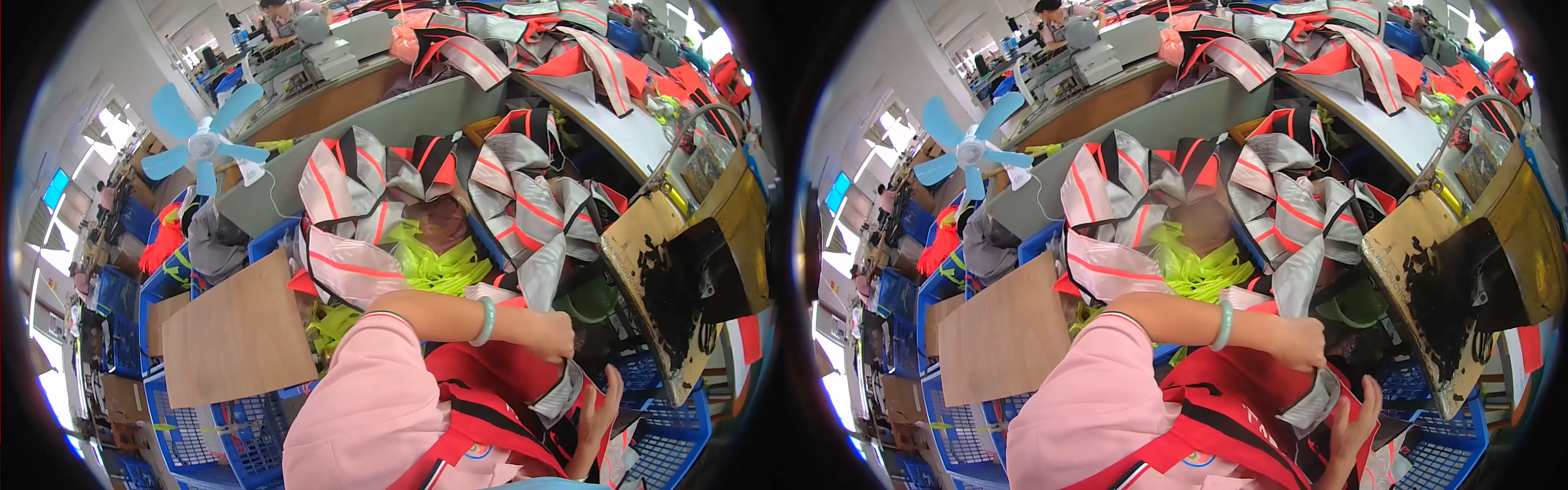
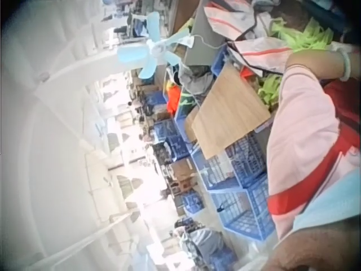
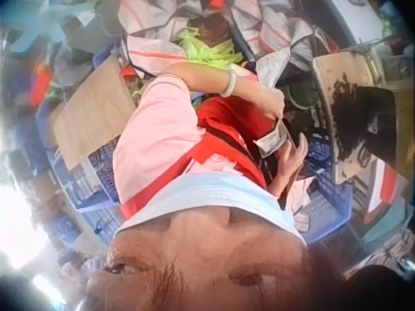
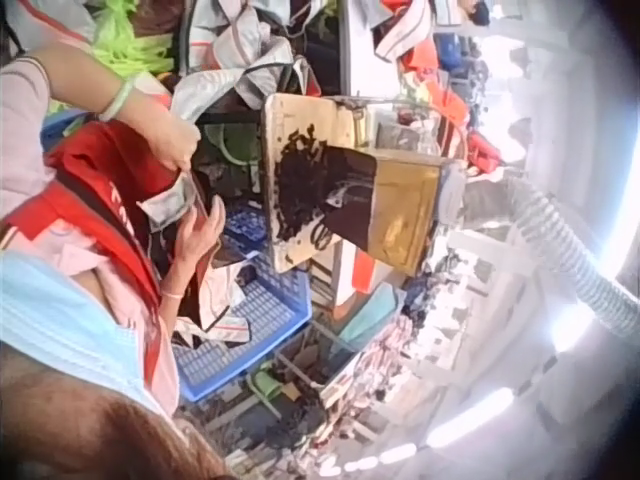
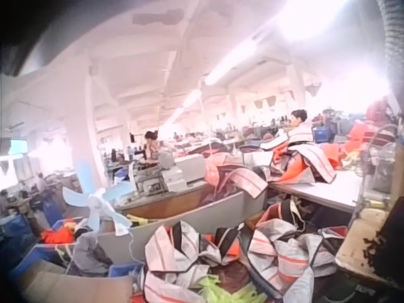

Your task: Trimming and assembling fabric components for safety vests using an industrial machine.

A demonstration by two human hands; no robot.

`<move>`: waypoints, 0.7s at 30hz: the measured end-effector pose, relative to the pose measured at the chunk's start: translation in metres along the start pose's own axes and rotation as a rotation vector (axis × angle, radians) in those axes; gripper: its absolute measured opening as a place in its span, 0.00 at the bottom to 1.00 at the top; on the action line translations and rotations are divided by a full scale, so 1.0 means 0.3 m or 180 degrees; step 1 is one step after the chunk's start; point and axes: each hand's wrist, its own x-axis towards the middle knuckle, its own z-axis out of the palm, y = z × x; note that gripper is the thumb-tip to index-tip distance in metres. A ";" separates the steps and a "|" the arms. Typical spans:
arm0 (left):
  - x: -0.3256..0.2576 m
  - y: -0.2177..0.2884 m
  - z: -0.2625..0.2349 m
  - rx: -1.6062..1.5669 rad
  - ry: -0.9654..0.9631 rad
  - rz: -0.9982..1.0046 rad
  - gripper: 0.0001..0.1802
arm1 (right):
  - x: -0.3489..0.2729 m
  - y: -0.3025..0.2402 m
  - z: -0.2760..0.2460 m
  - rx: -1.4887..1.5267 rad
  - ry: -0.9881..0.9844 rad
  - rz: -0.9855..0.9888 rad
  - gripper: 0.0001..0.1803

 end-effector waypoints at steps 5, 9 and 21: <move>0.201 0.038 0.037 -0.0135 -0.0124 -0.0405 0.17 | -0.061 -0.114 0.126 0.0614 -0.0156 0.0733 0.50; 0.270 0.062 0.093 -0.0123 0.0219 -0.0264 0.18 | -0.081 0.015 0.085 0.1125 -0.0042 0.1405 0.31; 0.336 -0.093 0.070 -0.1171 -0.1500 -0.0310 0.34 | -0.070 -0.196 -0.055 0.0928 -0.1618 0.0557 0.14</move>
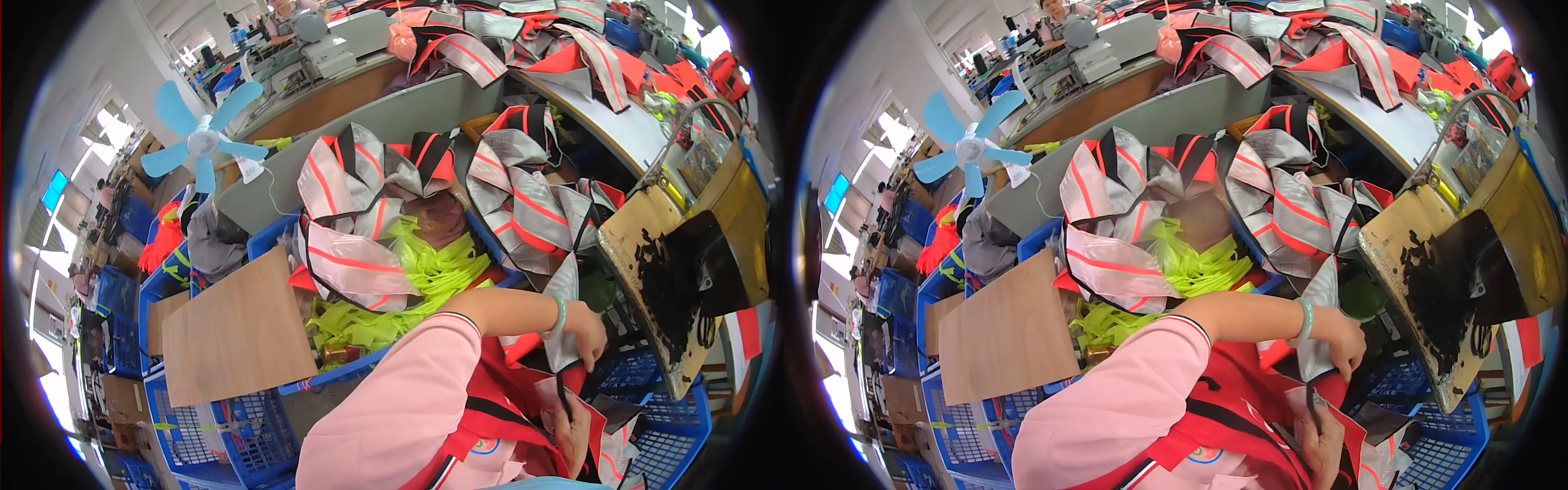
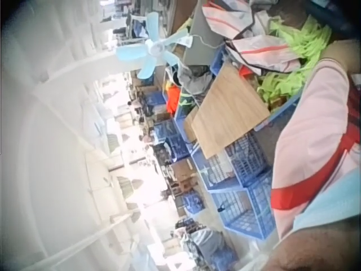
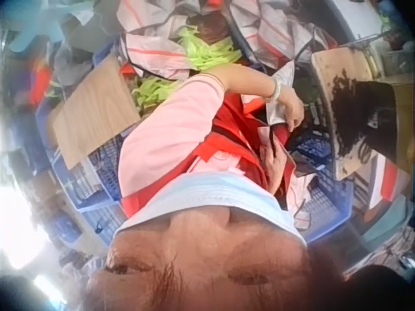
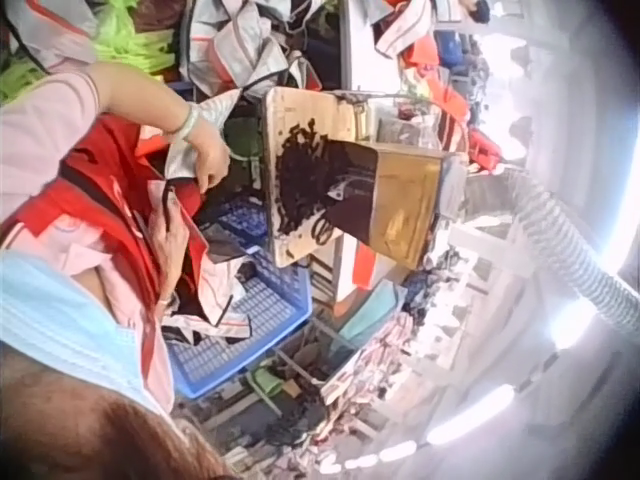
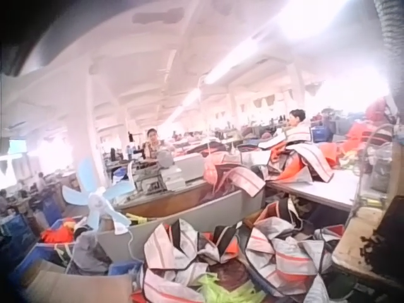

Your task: Trimming and assembling fabric components for safety vests using an industrial machine.

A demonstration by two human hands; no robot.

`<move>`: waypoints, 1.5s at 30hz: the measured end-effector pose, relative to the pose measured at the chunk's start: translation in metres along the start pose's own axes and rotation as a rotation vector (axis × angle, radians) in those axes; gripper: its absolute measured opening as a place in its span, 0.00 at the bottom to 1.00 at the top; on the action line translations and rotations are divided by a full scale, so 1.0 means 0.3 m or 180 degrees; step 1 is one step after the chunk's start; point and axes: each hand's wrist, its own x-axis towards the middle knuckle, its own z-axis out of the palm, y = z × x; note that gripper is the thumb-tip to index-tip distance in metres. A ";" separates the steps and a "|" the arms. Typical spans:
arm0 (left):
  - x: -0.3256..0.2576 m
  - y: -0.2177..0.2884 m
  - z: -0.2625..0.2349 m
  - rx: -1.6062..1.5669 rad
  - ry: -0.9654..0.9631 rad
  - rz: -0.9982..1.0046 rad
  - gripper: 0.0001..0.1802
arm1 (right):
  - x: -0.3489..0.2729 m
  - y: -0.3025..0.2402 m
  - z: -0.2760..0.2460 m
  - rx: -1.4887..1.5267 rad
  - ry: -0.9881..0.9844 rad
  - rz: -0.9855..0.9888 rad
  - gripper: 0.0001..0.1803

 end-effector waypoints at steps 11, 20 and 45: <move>-0.050 -0.392 -0.053 0.1142 0.0526 -0.2094 0.36 | -0.048 0.000 -0.072 0.0270 -0.0161 0.0315 0.12; -0.277 -0.458 -0.237 0.1505 0.0917 -0.2257 0.41 | 0.057 0.044 -0.079 0.0188 0.0129 0.0263 0.14; -0.464 0.231 0.227 -0.0595 0.2305 0.0672 0.33 | 0.029 -0.085 -0.136 -0.0069 -0.0846 0.0066 0.14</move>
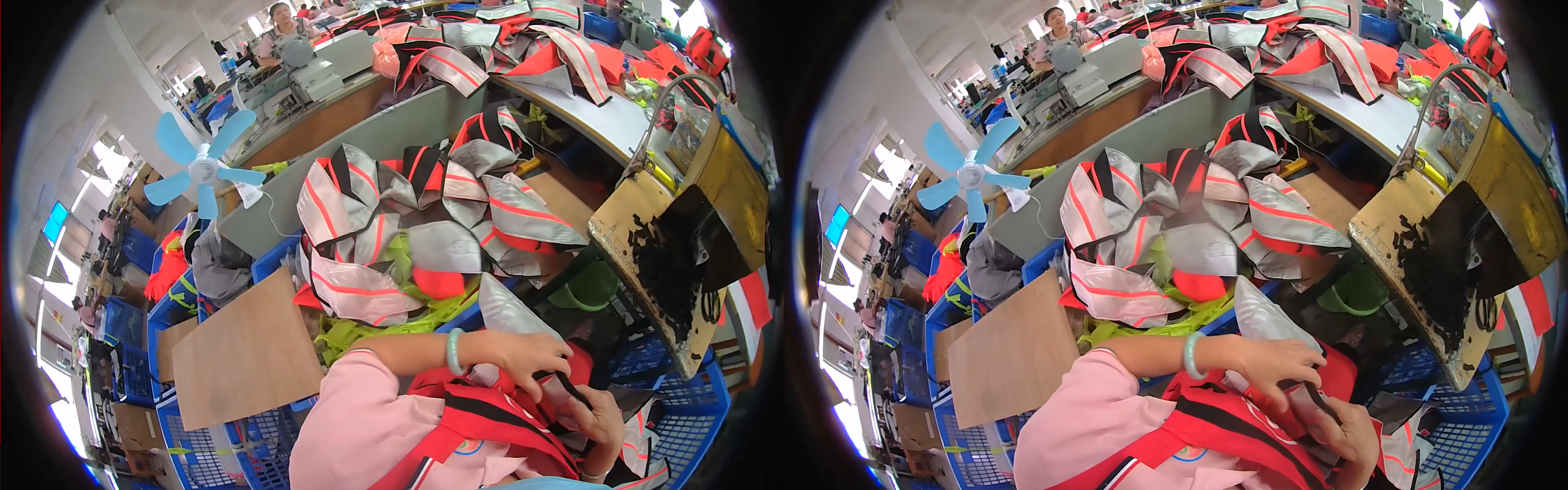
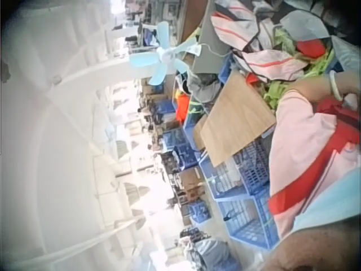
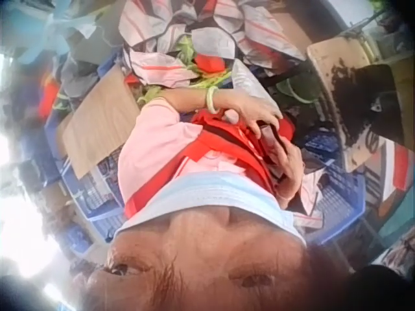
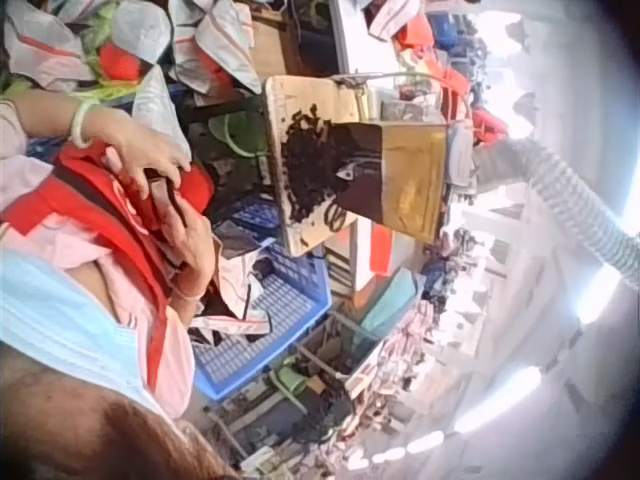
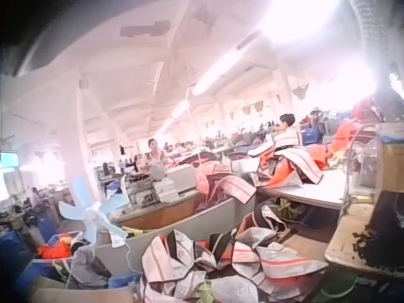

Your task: Trimming and assembling fabric components for safety vests using an industrial machine.

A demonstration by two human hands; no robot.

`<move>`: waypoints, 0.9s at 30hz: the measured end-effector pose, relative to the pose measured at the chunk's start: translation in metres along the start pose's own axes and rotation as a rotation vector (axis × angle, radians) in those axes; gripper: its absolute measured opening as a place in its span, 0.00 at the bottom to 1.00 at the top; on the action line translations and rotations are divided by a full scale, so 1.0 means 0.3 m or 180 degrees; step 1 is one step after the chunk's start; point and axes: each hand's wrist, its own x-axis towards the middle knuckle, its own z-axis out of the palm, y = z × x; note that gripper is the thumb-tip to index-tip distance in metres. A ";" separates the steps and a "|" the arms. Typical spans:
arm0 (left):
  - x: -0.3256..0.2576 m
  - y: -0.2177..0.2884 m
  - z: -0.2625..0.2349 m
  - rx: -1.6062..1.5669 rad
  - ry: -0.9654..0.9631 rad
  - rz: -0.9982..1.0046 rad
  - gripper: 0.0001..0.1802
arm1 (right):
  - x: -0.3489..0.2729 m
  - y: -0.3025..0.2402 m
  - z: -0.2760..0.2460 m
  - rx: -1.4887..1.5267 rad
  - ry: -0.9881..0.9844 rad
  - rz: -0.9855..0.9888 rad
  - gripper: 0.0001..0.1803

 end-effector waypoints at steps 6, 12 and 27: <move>0.126 -0.072 0.028 -0.0692 -0.0730 0.0592 0.17 | -0.060 0.037 -0.058 -0.0225 0.0152 -0.0153 0.13; 0.174 -0.092 -0.065 -0.0029 -0.0463 0.1044 0.10 | -0.005 -0.060 -0.142 -0.0257 -0.0219 0.0093 0.09; 0.441 -0.014 0.173 0.0292 0.0308 -0.0120 0.16 | -0.126 0.096 -0.090 -0.1997 0.2223 0.0355 0.14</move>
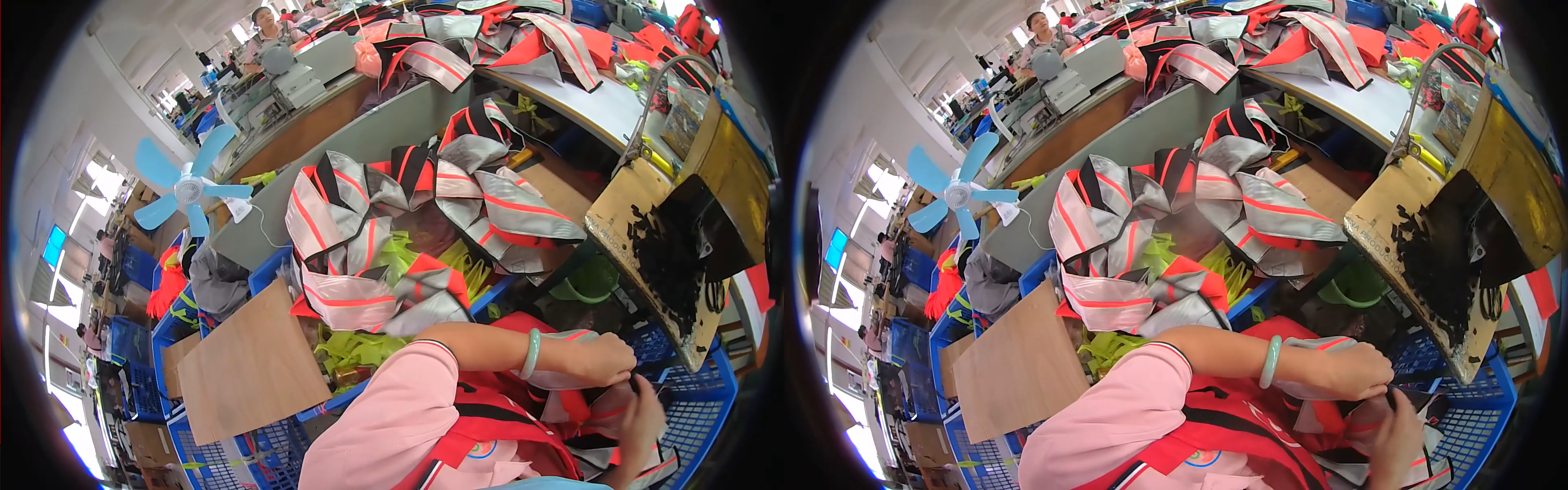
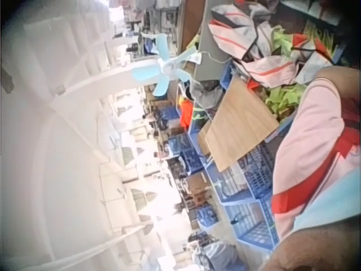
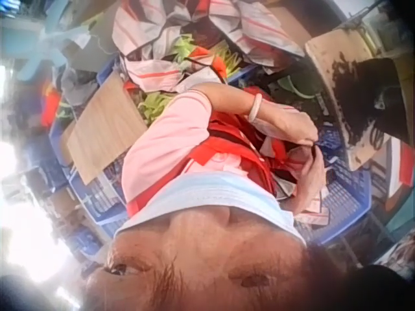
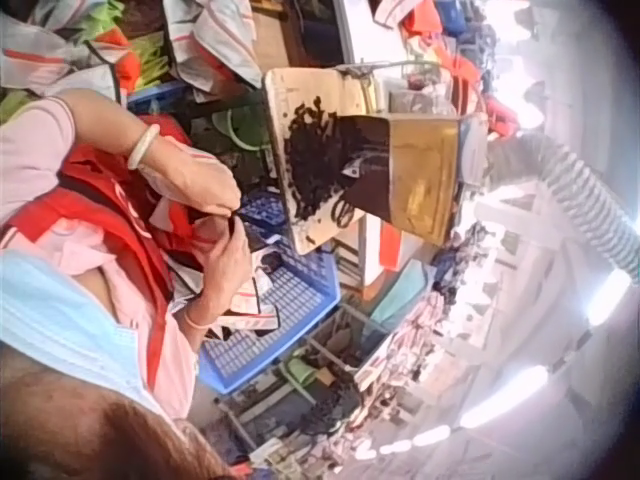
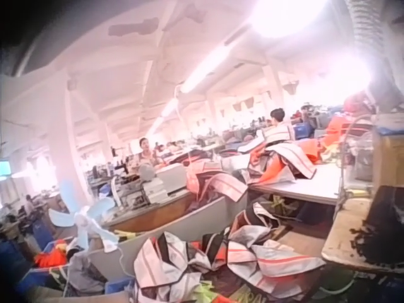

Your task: Trimming and assembling fabric components for safety vests using an industrial machine.

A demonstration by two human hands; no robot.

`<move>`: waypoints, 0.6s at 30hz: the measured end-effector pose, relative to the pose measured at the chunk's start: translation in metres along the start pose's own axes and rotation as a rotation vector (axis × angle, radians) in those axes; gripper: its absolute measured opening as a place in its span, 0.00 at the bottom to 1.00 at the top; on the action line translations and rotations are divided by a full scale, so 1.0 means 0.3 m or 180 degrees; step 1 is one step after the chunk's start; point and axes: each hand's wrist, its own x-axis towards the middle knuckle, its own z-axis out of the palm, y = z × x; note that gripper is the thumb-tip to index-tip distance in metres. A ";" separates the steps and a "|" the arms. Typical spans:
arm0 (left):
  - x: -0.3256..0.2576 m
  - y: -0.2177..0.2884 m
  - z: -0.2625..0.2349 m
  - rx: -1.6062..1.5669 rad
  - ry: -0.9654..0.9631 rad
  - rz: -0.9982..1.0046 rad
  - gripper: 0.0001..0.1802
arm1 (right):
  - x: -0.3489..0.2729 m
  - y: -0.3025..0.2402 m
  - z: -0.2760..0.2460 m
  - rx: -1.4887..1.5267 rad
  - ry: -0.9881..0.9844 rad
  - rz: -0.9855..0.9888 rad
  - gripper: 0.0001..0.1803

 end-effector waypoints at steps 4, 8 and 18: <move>-0.032 -0.004 -0.011 0.0053 -0.0710 -0.0364 0.16 | -0.013 -0.030 0.108 0.0498 0.0052 0.0360 0.10; -0.083 -0.086 -0.035 -0.0245 -0.0892 -0.0256 0.16 | -0.008 0.008 0.122 0.1220 -0.0301 0.0355 0.08; -0.160 -0.073 -0.041 -0.0360 -0.0687 -0.0434 0.12 | 0.008 0.046 0.078 0.1507 -0.1116 0.0370 0.09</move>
